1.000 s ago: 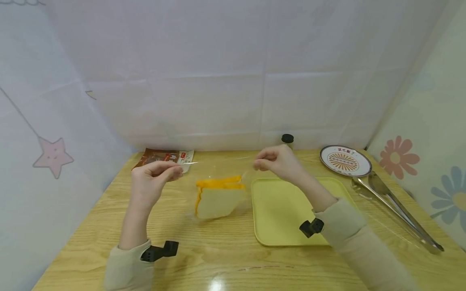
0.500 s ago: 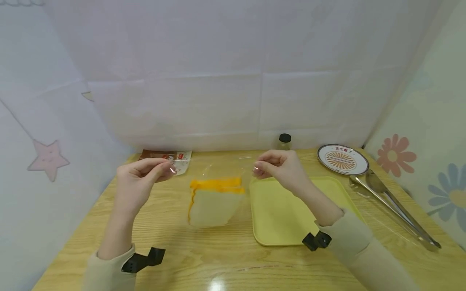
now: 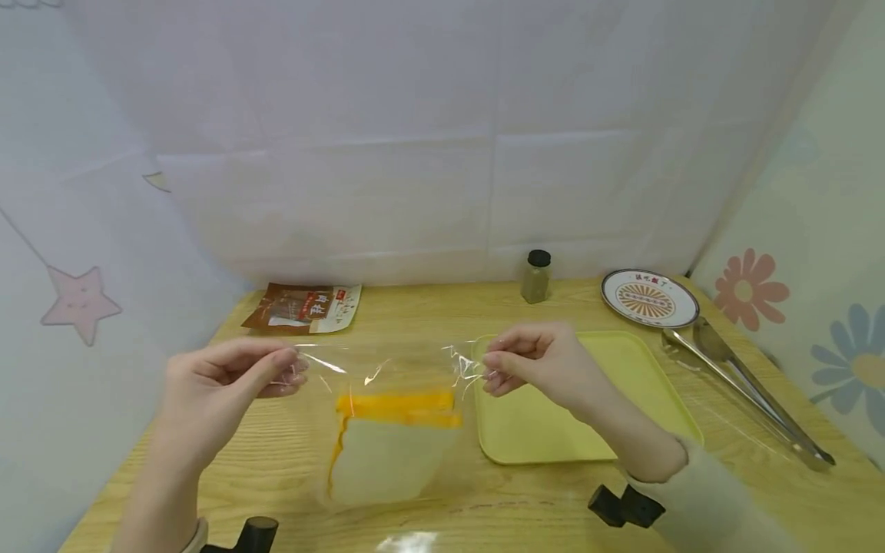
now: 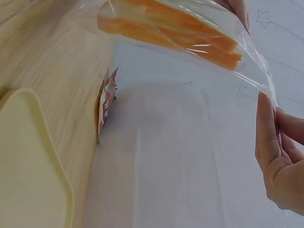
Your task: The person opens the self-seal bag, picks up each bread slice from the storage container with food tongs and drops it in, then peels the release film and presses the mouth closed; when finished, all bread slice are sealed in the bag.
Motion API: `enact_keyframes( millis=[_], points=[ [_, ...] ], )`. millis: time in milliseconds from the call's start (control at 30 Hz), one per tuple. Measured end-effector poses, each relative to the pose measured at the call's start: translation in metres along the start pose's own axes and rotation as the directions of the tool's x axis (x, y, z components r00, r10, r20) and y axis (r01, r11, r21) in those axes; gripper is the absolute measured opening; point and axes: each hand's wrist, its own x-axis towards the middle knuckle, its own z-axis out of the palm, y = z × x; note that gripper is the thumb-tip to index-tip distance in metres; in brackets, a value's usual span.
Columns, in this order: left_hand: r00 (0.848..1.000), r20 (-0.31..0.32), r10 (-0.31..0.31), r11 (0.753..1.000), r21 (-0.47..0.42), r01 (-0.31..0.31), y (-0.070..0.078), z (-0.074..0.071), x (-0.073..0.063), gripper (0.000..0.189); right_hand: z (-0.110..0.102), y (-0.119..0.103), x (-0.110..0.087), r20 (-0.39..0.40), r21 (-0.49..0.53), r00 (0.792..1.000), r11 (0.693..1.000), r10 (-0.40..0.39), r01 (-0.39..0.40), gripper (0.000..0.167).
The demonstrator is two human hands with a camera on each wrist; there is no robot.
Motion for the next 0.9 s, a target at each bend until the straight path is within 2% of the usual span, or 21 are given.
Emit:
enact_keyframes(
  millis=[100,167,267,333,400,500,600,767,900],
  points=[
    [0.995,0.005,-0.101,0.995,0.015,0.101,-0.010,-0.001,0.000,0.010,0.001,0.013,0.006,0.008,0.000,0.999,0.999,0.043,-0.043,0.028],
    [0.982,0.008,-0.188,0.980,0.072,0.186,-0.021,-0.002,0.003,0.010,0.002,0.024,0.012,0.001,-0.022,0.998,0.998,0.061,-0.061,0.027],
    [0.959,-0.010,-0.283,0.954,0.099,0.282,-0.038,-0.002,0.010,0.013,0.002,0.038,0.024,-0.023,-0.055,0.997,0.996,0.068,-0.069,0.023],
    [0.948,-0.017,-0.317,0.940,0.125,0.317,-0.049,-0.003,0.016,0.018,0.001,0.045,0.034,-0.054,-0.073,0.996,0.995,0.067,-0.070,0.021],
    [0.944,-0.019,-0.330,0.934,0.136,0.329,-0.059,-0.004,0.023,0.024,0.001,0.049,0.044,-0.079,-0.088,0.995,0.994,0.060,-0.067,0.021],
    [0.938,0.000,-0.346,0.927,0.155,0.342,-0.073,-0.005,0.034,0.034,0.000,0.054,0.058,-0.112,-0.112,0.991,0.990,0.068,-0.081,0.020],
    [0.924,0.028,-0.381,0.915,0.153,0.372,-0.087,-0.009,0.044,0.039,-0.001,0.061,0.073,-0.124,-0.128,0.988,0.986,0.089,-0.105,0.019],
    [0.877,0.079,-0.473,0.878,0.123,0.463,-0.110,-0.018,0.058,0.039,-0.002,0.076,0.096,-0.121,-0.163,0.982,0.974,0.141,-0.160,0.017],
    [0.829,0.113,-0.548,0.836,0.120,0.536,-0.132,-0.023,0.063,0.041,-0.003,0.087,0.109,-0.100,-0.189,0.973,0.956,0.208,-0.224,0.019]
  ],
)
